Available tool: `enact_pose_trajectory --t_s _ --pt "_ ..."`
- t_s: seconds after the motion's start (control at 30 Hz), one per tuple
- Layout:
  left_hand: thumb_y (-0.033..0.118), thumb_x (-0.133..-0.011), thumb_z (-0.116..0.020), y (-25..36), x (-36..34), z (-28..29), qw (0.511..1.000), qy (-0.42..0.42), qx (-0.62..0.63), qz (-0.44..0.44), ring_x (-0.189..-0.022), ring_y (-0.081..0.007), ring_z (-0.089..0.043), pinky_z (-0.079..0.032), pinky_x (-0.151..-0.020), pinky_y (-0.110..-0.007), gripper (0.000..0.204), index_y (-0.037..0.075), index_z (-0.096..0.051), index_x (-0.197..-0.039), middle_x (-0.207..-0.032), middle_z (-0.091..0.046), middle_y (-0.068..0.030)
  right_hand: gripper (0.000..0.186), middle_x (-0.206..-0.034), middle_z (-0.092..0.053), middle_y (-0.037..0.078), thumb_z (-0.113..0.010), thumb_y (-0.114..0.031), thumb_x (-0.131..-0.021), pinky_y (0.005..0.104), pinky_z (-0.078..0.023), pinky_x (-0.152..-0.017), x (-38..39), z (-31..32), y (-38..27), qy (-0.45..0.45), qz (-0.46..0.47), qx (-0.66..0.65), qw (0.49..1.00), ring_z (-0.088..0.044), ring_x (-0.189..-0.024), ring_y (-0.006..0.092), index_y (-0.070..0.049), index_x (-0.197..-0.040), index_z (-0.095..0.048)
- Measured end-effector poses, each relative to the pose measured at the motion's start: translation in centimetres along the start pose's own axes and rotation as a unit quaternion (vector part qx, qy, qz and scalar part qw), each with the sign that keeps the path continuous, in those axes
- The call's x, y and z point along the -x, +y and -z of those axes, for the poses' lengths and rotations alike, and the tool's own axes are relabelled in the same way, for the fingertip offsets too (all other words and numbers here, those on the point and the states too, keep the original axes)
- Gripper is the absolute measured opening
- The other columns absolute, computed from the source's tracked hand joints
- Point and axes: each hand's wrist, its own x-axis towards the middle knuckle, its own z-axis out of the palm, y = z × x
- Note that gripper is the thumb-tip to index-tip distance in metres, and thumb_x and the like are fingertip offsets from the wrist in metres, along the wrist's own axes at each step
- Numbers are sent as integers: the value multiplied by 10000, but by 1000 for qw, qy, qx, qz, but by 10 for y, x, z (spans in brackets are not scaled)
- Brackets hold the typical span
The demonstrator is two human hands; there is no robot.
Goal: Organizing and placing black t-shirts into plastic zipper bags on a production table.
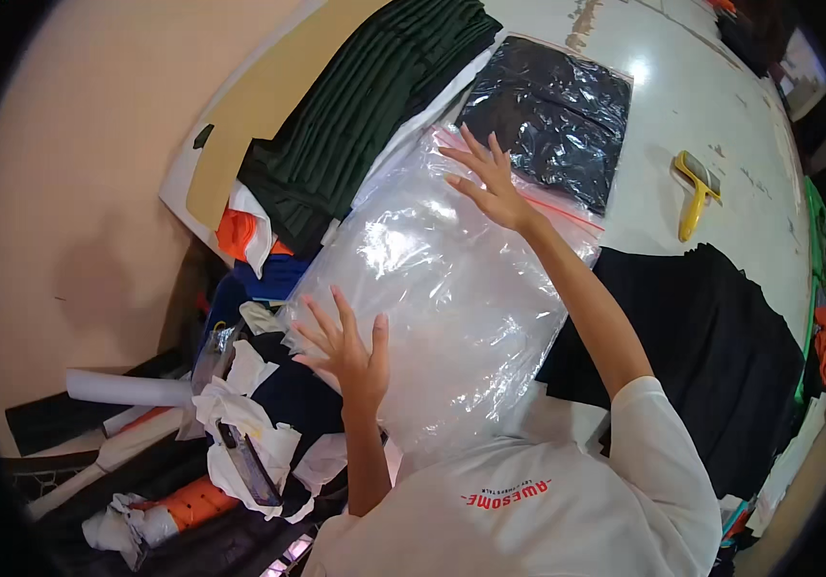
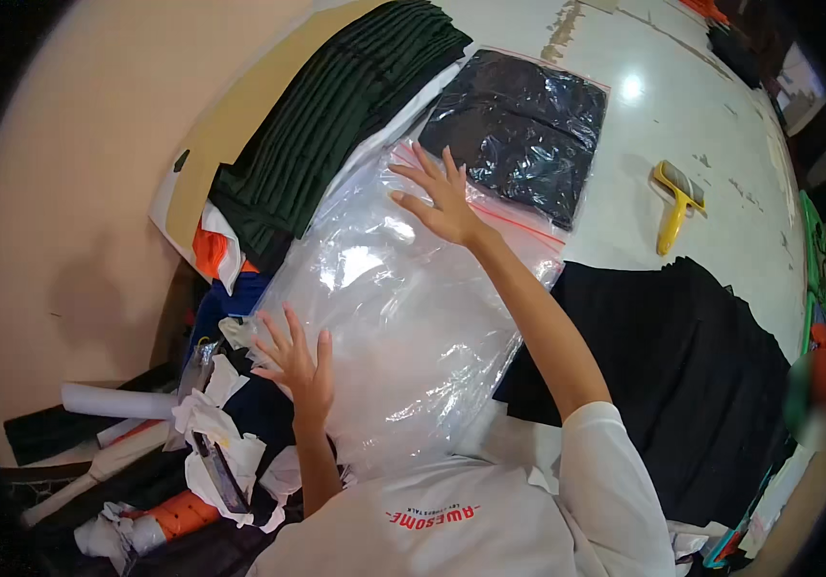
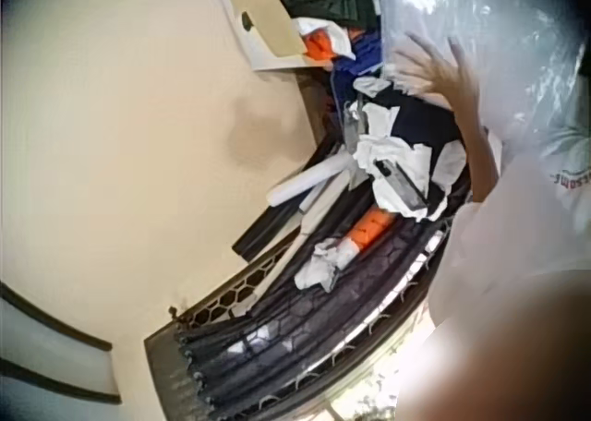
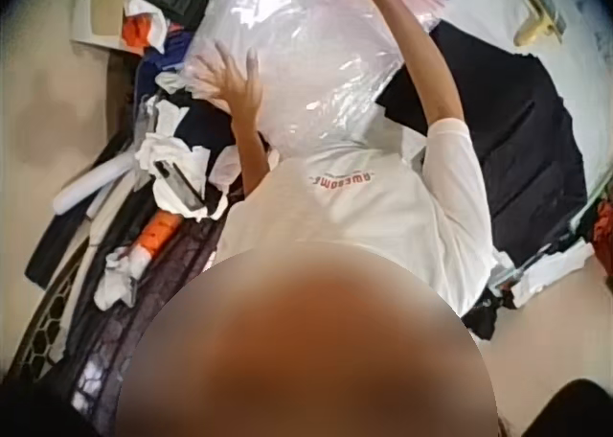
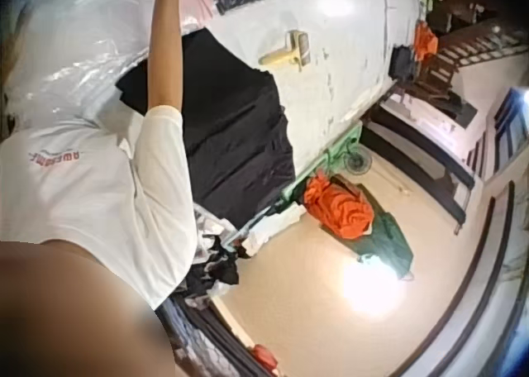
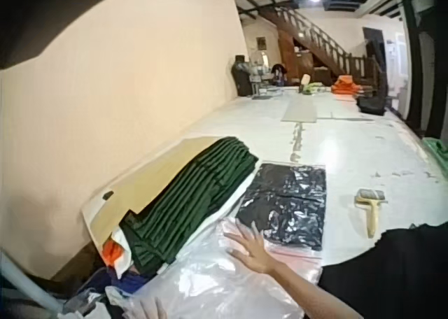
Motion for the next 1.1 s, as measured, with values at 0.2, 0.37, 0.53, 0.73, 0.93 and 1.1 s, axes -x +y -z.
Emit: enact_pose_trajectory --t_s 0.2,0.37,0.53,0.73,0.93,1.1 --pt "596 -658 -575 22 56 54 961 -210 24 -179 -1238 -488 121 94 -857 -685 916 127 -206 -1353 -1401 15 -222 443 -1348 -311 119 -556 -421 -764 513 -67 -1013 48 47 -23 -32 2 -33 999 -145 -1274 376 -213 -1153 -518" --pt "625 -617 -596 27 91 41 941 -258 -13 -220 -1236 -486 130 97 -879 -669 963 144 -206 -1354 -1402 39 -212 534 -1355 -288 119 -539 -519 -739 590 -20 -989 126 36 -70 -105 -24 191 976 -136 -1266 401 -239 -1190 -488" --pt "634 -621 -584 8 98 2 937 -256 -18 -239 -1237 -487 123 80 -897 -661 970 170 -165 -1363 -1403 45 -207 546 -1375 -243 116 -431 -557 -789 593 9 -987 156 6 -57 -136 -48 210 967 -99 -1280 389 -251 -1242 -428" --pt "629 -662 -549 8 110 33 949 -202 -1 -240 -1239 -493 93 72 -892 -661 917 145 -195 -1356 -1397 36 -228 470 -1376 -234 116 -466 -478 -804 596 -33 -983 181 31 -102 3 42 219 975 -117 -1270 395 -238 -1208 -469" --pt "586 -710 -530 4 115 50 966 -150 28 -209 -1245 -480 106 98 -884 -658 845 154 -200 -1357 -1400 34 -221 513 -1387 -219 105 -478 -486 -785 599 -2 -979 237 29 -134 -87 23 187 978 -105 -1276 395 -245 -1237 -439" --pt "571 -727 -521 -3 120 25 964 -174 -5 -201 -1245 -471 123 101 -885 -657 819 155 -203 -1356 -1404 52 -206 501 -1401 -193 78 -428 -485 -813 612 35 -966 260 0 -128 -95 30 180 979 -92 -1288 368 -250 -1255 -416"
